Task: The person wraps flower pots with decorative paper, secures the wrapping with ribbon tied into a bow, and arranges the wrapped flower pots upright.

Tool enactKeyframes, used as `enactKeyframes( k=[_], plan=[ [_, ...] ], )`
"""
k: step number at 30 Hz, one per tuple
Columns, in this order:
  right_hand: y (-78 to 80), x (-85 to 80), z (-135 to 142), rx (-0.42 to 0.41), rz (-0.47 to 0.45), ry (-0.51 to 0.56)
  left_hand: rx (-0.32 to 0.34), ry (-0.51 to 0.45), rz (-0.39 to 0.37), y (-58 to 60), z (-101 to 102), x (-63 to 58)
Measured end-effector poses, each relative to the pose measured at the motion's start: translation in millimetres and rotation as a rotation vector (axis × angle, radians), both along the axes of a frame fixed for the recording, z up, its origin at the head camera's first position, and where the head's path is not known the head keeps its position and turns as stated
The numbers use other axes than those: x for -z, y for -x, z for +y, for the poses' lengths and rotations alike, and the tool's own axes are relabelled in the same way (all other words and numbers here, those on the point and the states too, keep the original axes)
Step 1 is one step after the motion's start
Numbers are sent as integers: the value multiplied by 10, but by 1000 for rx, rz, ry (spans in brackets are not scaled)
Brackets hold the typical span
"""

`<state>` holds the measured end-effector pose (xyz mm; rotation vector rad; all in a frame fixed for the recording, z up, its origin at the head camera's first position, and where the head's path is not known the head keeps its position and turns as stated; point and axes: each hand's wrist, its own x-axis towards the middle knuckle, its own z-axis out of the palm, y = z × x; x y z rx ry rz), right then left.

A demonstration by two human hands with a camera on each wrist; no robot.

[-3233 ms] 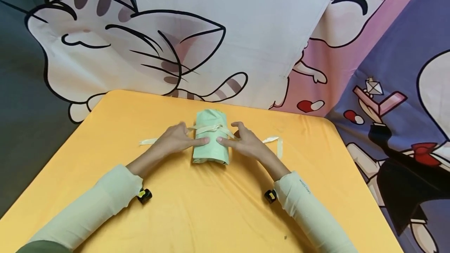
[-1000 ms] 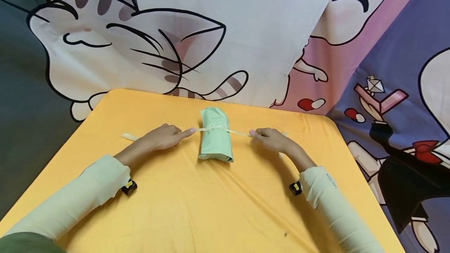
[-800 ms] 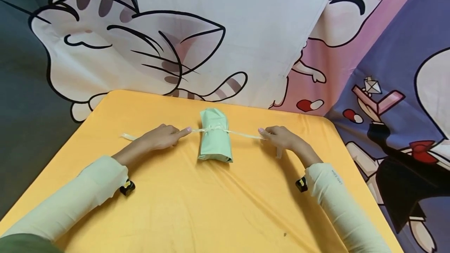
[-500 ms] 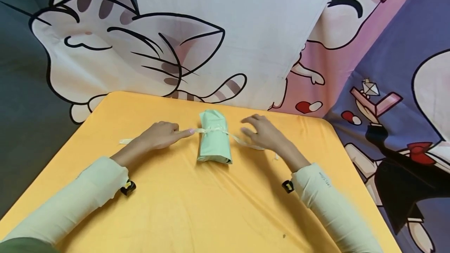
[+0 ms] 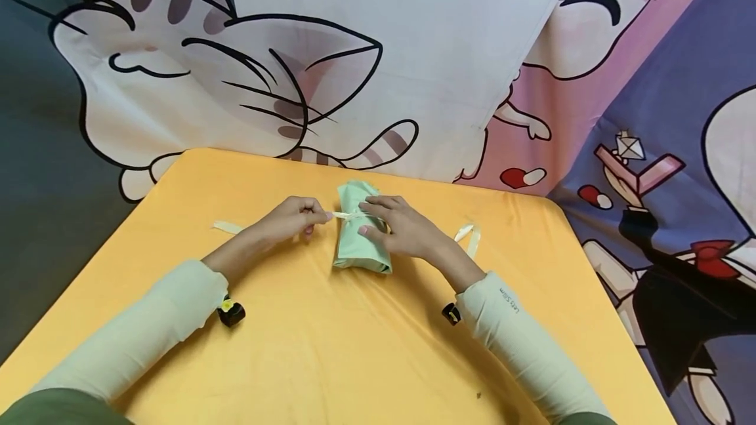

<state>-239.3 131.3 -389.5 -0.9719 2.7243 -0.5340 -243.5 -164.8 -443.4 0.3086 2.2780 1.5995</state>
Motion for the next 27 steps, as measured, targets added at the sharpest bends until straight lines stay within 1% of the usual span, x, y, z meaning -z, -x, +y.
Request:
enactKeyframes(
  k=[2, 4, 5, 7, 8, 10, 12, 14, 15, 17, 18, 19, 21, 24, 25, 27],
  plan=[
    [0, -6, -10, 4, 0, -10, -48, -140, -67, -4, 3, 0],
    [2, -19, -21, 7, 1, -26, -66, -245, -122, -12, 12, -18],
    [2, -29, -28, 9, 1, -34, -66, -280, -148, -15, 16, -34],
    [5, -50, -42, 11, 5, -51, -68, -287, -189, -23, 14, -76],
    [7, -60, -49, 11, 8, -57, -63, -255, -194, -26, 8, -100],
    [9, -81, -63, 11, 8, -64, -44, -134, -176, -32, -22, -148],
    [10, -96, -75, 9, 6, -73, -23, 14, -132, -37, -64, -183],
    [13, -102, -81, 10, 4, -82, 13, 128, -76, -38, -108, -196],
    [13, -103, -81, 12, 2, -86, 26, 160, -60, -37, -124, -196],
    [11, -101, -76, 14, -1, -94, 28, 149, -65, -33, -146, -174],
    [12, -97, -73, 15, -2, -98, 18, 111, -78, -30, -150, -155],
    [13, -94, -70, 14, -2, -100, -1, 43, -100, -25, -146, -131],
    [13, -90, -62, 12, -1, -101, -62, -127, -150, -16, -116, -85],
    [15, -84, -52, 6, 4, -100, -148, -428, -222, -18, -49, -32],
    [15, -83, -49, 5, 6, -99, -174, -514, -239, -21, -25, -20],
    [14, -78, -40, 6, 7, -100, -223, -657, -268, -38, 22, -8]
  ],
)
